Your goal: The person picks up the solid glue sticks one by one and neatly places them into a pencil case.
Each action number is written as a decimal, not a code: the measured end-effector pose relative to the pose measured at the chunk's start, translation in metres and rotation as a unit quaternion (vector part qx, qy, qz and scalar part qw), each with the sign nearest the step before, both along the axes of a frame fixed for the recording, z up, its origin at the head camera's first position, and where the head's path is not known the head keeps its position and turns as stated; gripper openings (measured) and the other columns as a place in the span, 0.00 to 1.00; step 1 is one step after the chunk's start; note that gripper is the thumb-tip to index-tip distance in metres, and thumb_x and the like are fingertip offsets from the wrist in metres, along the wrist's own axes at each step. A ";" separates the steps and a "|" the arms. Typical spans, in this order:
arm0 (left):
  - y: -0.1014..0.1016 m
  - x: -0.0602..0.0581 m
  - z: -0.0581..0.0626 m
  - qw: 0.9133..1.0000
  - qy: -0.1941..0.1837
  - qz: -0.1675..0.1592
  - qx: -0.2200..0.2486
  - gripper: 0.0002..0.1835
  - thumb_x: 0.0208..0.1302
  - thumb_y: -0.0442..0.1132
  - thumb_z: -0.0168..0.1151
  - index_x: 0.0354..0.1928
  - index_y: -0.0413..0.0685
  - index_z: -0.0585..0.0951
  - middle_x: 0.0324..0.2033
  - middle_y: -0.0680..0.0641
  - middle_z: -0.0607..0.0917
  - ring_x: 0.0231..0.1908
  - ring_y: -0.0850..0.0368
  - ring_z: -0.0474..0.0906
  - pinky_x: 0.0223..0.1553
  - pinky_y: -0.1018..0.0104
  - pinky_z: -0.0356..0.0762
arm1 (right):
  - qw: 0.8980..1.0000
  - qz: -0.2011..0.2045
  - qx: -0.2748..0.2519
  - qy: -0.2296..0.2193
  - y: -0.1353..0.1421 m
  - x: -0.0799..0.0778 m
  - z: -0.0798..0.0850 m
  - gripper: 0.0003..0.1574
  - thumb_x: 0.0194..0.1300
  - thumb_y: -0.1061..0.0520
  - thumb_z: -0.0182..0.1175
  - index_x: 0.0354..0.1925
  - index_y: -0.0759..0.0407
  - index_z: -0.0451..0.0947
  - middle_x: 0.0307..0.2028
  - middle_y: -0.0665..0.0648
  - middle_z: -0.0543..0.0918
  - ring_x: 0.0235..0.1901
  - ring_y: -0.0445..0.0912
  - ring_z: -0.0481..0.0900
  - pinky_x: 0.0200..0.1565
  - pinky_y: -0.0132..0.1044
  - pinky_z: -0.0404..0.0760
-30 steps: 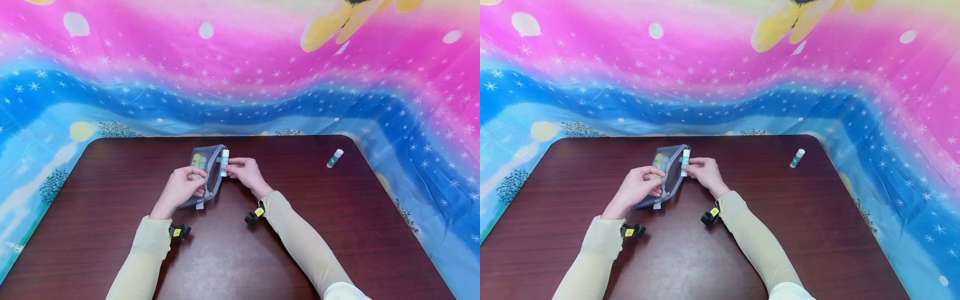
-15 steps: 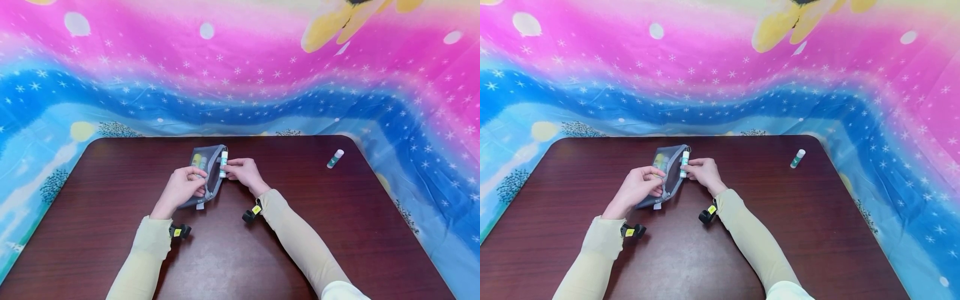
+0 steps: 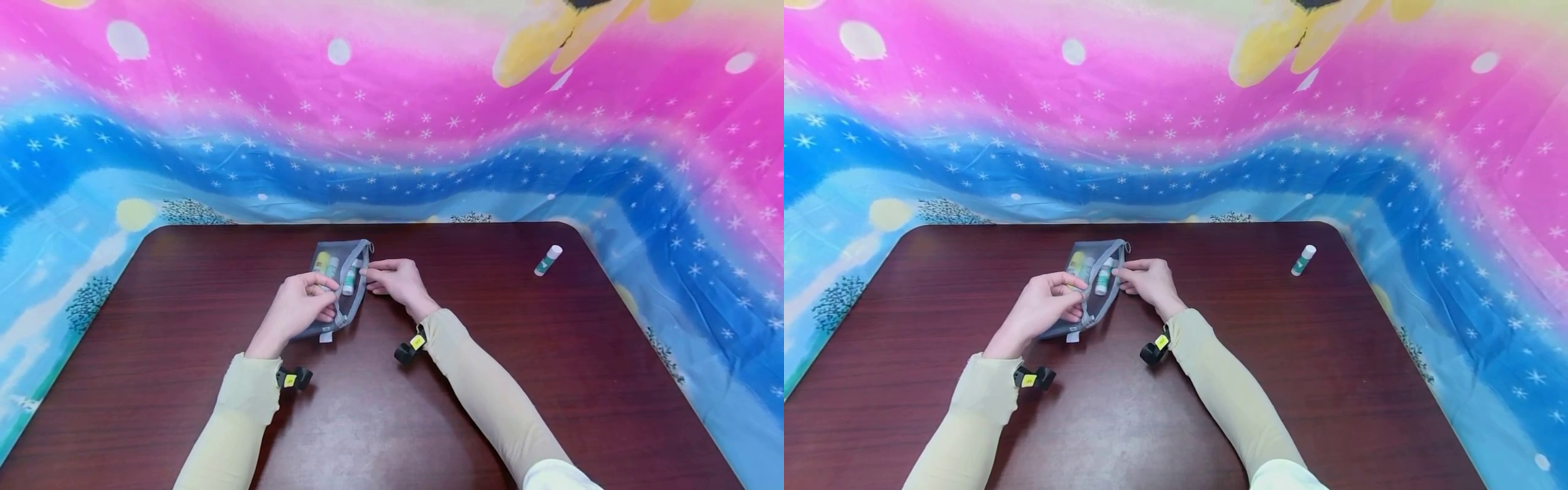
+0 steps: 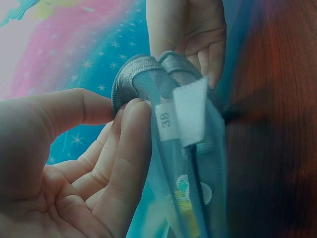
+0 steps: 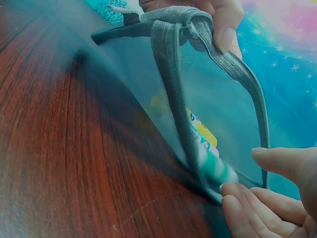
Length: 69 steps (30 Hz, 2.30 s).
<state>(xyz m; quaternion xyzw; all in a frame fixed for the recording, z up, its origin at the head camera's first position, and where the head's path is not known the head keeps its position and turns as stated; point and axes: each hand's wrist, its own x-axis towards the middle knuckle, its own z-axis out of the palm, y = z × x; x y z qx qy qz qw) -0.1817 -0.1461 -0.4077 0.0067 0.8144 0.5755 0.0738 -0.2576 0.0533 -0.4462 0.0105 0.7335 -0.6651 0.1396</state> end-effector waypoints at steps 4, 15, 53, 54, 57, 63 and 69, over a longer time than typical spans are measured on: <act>0.000 0.000 0.000 1.000 0.004 0.001 0.003 0.09 0.59 0.35 0.62 0.41 0.42 0.80 0.24 0.42 0.83 0.23 0.50 0.82 0.28 0.61 0.82 | 1.000 0.006 0.002 0.003 0.000 0.001 0.001 0.24 0.54 0.54 0.69 0.48 0.65 0.80 0.35 0.60 0.85 0.35 0.55 0.84 0.38 0.44 0.82; -0.001 0.000 0.001 1.000 0.003 0.000 0.005 0.09 0.59 0.35 0.62 0.42 0.42 0.80 0.24 0.42 0.83 0.24 0.50 0.82 0.28 0.61 0.82 | 1.000 0.003 0.021 0.012 0.003 0.004 0.002 0.25 0.55 0.51 0.68 0.49 0.62 0.80 0.37 0.56 0.85 0.36 0.52 0.84 0.39 0.41 0.82; -0.001 0.002 0.000 1.000 0.005 -0.001 -0.006 0.09 0.59 0.34 0.60 0.42 0.42 0.80 0.24 0.42 0.83 0.24 0.50 0.82 0.29 0.62 0.82 | 0.998 -0.015 -0.020 0.057 0.036 0.008 0.003 0.22 0.56 0.45 0.66 0.45 0.56 0.82 0.41 0.63 0.83 0.43 0.54 0.82 0.45 0.42 0.80; -0.001 0.002 0.000 1.000 0.005 -0.001 -0.005 0.09 0.59 0.34 0.60 0.42 0.42 0.80 0.24 0.42 0.83 0.24 0.50 0.82 0.29 0.62 0.82 | 0.998 -0.017 -0.019 0.058 0.037 0.007 0.002 0.22 0.56 0.44 0.66 0.45 0.56 0.82 0.41 0.64 0.83 0.43 0.54 0.82 0.45 0.42 0.80; -0.001 0.003 0.000 1.000 0.004 -0.002 -0.002 0.09 0.59 0.34 0.60 0.42 0.42 0.80 0.24 0.42 0.83 0.24 0.50 0.82 0.29 0.61 0.82 | 0.998 -0.021 -0.013 0.059 0.040 0.007 0.001 0.24 0.57 0.44 0.66 0.46 0.56 0.82 0.42 0.64 0.83 0.43 0.53 0.82 0.45 0.41 0.80; -0.001 0.002 0.000 1.000 0.003 -0.003 0.003 0.09 0.59 0.34 0.61 0.42 0.41 0.80 0.25 0.42 0.83 0.24 0.50 0.82 0.29 0.61 0.83 | 0.998 -0.033 -0.013 0.057 0.046 0.006 0.002 0.24 0.57 0.44 0.65 0.47 0.57 0.81 0.42 0.63 0.83 0.44 0.53 0.81 0.46 0.41 0.80; -0.001 0.002 -0.001 1.000 0.002 -0.002 -0.001 0.09 0.59 0.35 0.61 0.42 0.42 0.80 0.24 0.42 0.83 0.24 0.50 0.82 0.29 0.61 0.82 | 0.997 -0.042 -0.014 0.066 0.054 0.006 0.003 0.24 0.57 0.44 0.66 0.47 0.57 0.81 0.41 0.62 0.83 0.44 0.54 0.81 0.46 0.42 0.79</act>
